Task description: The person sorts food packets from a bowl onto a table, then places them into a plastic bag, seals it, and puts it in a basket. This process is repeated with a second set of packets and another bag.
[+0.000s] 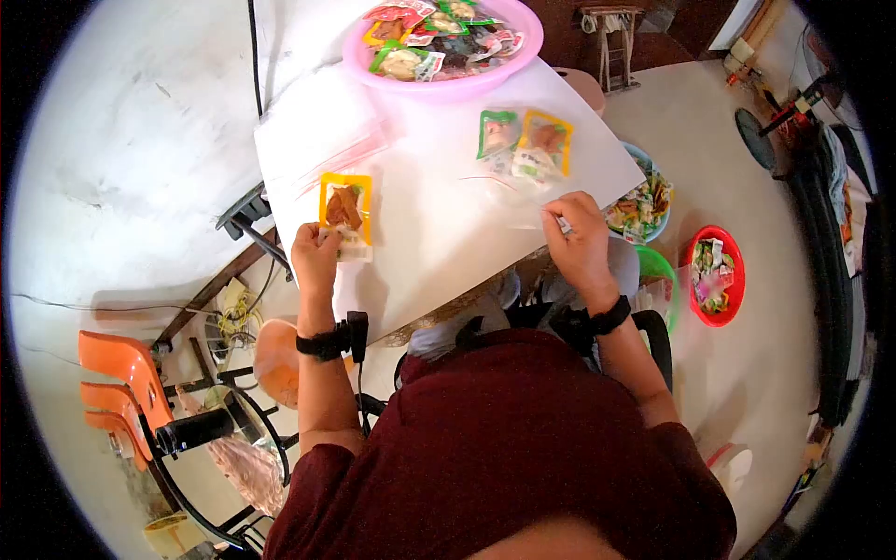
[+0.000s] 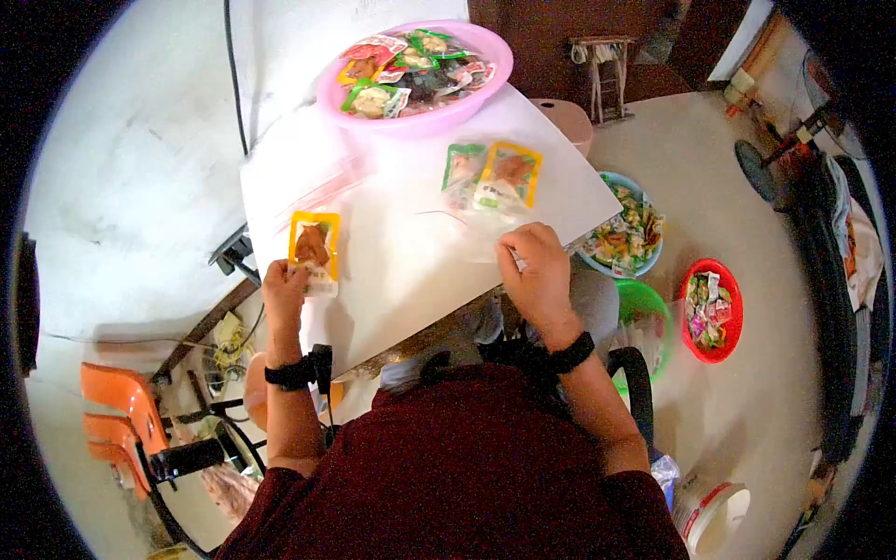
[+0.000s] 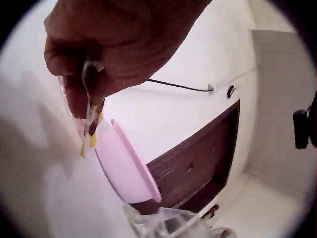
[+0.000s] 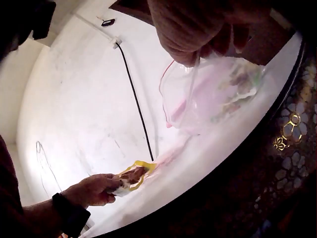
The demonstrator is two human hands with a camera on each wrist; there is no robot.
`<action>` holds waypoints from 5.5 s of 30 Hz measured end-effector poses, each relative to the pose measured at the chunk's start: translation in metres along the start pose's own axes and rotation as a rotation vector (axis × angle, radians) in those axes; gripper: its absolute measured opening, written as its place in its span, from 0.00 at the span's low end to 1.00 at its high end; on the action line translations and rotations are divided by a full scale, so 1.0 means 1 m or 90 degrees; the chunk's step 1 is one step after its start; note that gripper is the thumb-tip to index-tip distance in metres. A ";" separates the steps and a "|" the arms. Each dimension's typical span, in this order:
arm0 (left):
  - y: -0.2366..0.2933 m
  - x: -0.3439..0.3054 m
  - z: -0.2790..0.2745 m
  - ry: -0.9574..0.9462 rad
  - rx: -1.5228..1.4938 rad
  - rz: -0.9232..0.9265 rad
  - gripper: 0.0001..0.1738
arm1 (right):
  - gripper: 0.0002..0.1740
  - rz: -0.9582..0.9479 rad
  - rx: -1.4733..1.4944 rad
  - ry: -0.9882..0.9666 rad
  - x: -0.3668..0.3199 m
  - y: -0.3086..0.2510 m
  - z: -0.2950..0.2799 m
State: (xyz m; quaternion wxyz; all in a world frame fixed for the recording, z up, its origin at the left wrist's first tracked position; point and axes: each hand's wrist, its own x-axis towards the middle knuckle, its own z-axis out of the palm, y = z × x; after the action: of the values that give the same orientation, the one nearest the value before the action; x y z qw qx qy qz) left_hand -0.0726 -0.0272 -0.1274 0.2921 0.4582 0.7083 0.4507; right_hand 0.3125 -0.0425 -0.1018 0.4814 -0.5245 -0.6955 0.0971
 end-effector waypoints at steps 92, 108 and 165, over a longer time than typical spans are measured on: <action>0.109 -0.026 0.111 -0.084 0.583 0.834 0.14 | 0.13 -0.176 -0.317 -0.110 -0.002 -0.019 -0.004; 0.173 -0.005 0.071 -0.222 0.243 0.856 0.08 | 0.06 -0.286 -0.154 -0.097 0.072 -0.037 -0.080; 0.157 0.007 0.038 -0.474 -0.485 0.204 0.07 | 0.06 0.064 0.450 -0.217 0.085 -0.044 -0.054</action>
State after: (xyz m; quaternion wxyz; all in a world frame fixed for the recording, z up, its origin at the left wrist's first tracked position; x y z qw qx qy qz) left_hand 0.0167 0.0207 -0.0014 0.5955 0.5505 0.2659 0.5212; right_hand 0.3272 -0.0114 0.0027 0.5044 -0.3362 -0.6624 0.4401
